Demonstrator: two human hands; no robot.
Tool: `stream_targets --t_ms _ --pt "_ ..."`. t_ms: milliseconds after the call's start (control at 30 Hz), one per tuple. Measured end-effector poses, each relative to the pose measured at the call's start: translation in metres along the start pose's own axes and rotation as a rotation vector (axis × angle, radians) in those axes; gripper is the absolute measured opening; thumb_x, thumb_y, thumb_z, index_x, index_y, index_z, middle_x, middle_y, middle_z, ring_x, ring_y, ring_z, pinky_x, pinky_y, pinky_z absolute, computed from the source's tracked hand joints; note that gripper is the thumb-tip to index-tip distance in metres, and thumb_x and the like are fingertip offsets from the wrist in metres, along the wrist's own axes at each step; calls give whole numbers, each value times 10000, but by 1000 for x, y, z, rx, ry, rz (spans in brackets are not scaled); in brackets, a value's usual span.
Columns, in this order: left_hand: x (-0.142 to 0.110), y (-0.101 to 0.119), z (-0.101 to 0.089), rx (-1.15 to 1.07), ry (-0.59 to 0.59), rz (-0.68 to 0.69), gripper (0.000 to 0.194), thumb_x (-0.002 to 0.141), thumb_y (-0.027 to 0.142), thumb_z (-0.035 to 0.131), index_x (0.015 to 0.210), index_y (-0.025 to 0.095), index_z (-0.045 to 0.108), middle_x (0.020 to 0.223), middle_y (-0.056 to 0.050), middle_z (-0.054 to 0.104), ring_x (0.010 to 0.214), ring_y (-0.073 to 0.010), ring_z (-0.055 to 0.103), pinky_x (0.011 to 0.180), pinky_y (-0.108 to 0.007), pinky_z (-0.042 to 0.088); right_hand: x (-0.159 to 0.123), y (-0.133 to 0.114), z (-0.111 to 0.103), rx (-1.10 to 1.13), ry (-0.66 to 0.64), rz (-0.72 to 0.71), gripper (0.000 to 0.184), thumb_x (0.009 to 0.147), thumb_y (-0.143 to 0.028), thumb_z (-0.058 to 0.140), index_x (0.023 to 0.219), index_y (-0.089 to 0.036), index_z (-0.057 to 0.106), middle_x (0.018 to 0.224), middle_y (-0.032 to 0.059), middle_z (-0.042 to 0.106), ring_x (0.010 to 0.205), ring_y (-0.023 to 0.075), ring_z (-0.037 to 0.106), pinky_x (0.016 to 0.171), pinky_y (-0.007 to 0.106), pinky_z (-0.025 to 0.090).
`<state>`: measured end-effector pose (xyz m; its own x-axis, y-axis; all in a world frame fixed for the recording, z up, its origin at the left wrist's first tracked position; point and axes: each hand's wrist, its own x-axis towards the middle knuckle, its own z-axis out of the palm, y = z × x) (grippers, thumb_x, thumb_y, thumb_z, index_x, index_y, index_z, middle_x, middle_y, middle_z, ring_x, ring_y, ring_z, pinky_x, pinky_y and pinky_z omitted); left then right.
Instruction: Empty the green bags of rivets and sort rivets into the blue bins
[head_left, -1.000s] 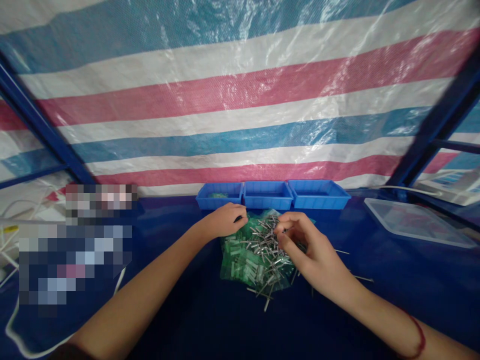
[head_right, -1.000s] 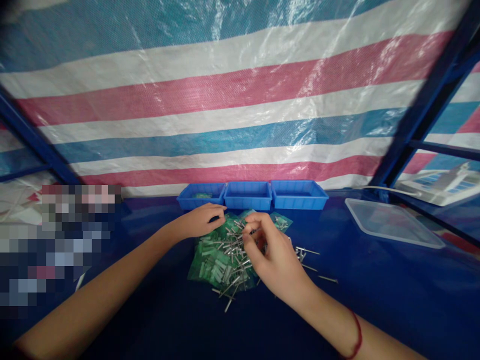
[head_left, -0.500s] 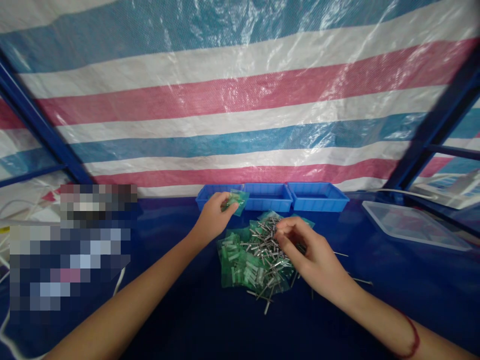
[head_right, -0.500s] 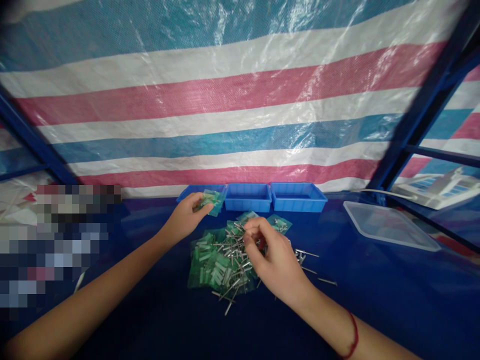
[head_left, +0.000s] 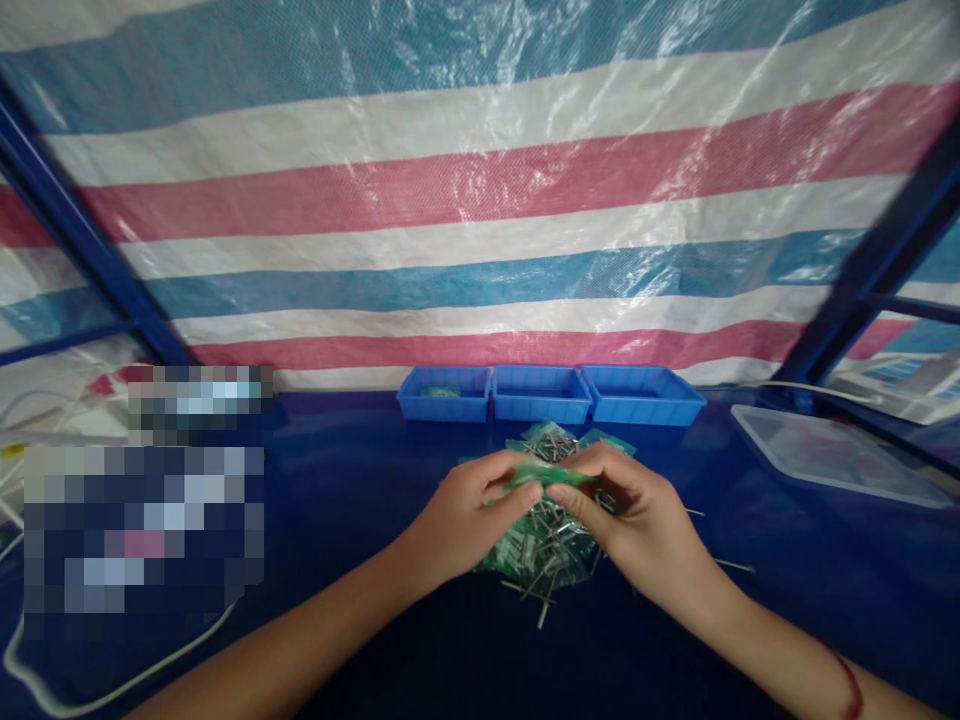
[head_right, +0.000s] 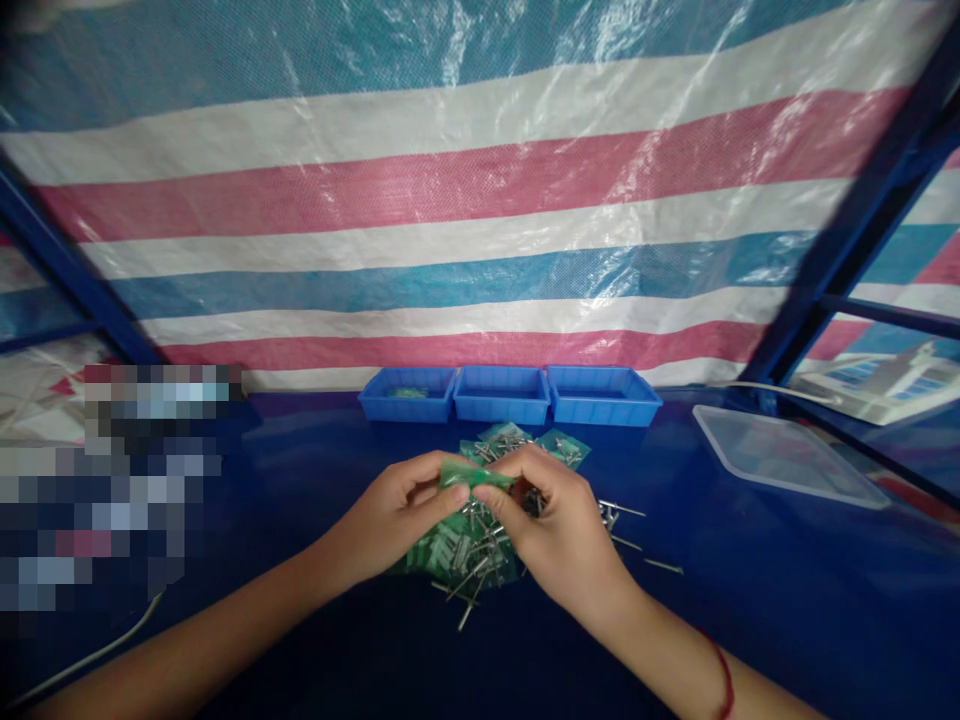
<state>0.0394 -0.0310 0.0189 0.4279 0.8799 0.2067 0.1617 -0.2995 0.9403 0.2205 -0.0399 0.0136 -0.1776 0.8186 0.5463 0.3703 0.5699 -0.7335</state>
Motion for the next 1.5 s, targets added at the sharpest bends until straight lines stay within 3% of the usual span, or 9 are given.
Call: stream_targets --t_ms 133,300,400,533,700,900,1167,1333,1500 --pt "-1 3 -6 24 119 36 509 787 393 633 1247 229 492 1230 -84 545 1052 -206 546 832 -307 462 1 -4 -10 -132 122 -288 121 787 -106 604 760 -223 610 754 29 633 743 175 600 660 326 480" --pt "0 2 0 -166 39 -147 611 830 674 371 937 132 632 744 -63 609 600 -131 534 517 -241 387 -2 -7 -17 -359 101 -548 267 748 -59 602 897 -272 665 865 41 662 856 216 581 742 389 474" --pt "-1 3 4 -255 25 -212 474 782 598 551 835 134 630 651 -12 549 554 -95 478 518 -217 360 -3 -8 -15 -476 38 -589 302 753 -76 597 953 -289 675 996 58 642 981 252 546 796 423 463" --pt "0 4 2 -287 144 -196 365 755 493 640 852 143 613 701 -5 564 606 -101 494 575 -221 393 -4 -11 -8 -393 18 -431 302 789 -133 566 1052 -275 608 1100 84 574 1033 252 531 822 424 462" --pt "1 2 1 -208 136 -116 352 754 505 625 803 159 586 667 12 544 594 -108 493 574 -226 409 -5 -11 1 -144 43 -34 296 830 -327 574 1093 -225 484 897 49 598 766 173 585 645 307 494" --pt "-2 3 9 -61 71 -67 263 810 427 566 827 168 606 710 -7 558 635 -129 512 558 -219 397 -2 -9 0 -49 -50 55 202 868 -358 514 754 -206 584 677 6 577 630 145 532 576 273 451" --pt "11 6 -4 100 113 5 264 828 404 534 736 163 588 623 26 522 562 -102 476 531 -206 373 -1 -7 -1 -105 -63 47 202 863 -369 511 752 -207 559 635 -9 522 592 135 496 545 263 425" --pt "55 -6 -51 282 583 34 289 832 433 493 893 160 567 708 -8 616 636 -133 565 557 -218 427 0 -3 0 33 -66 106 220 880 -339 464 1068 -228 445 793 10 590 666 141 563 584 273 468" --pt "97 -20 -102 457 781 -9 419 815 411 525 1146 170 438 744 -12 636 612 -146 572 603 -254 430 -1 -1 -1 18 -85 105 216 867 -300 468 1063 -232 413 833 14 581 671 139 566 566 270 462"
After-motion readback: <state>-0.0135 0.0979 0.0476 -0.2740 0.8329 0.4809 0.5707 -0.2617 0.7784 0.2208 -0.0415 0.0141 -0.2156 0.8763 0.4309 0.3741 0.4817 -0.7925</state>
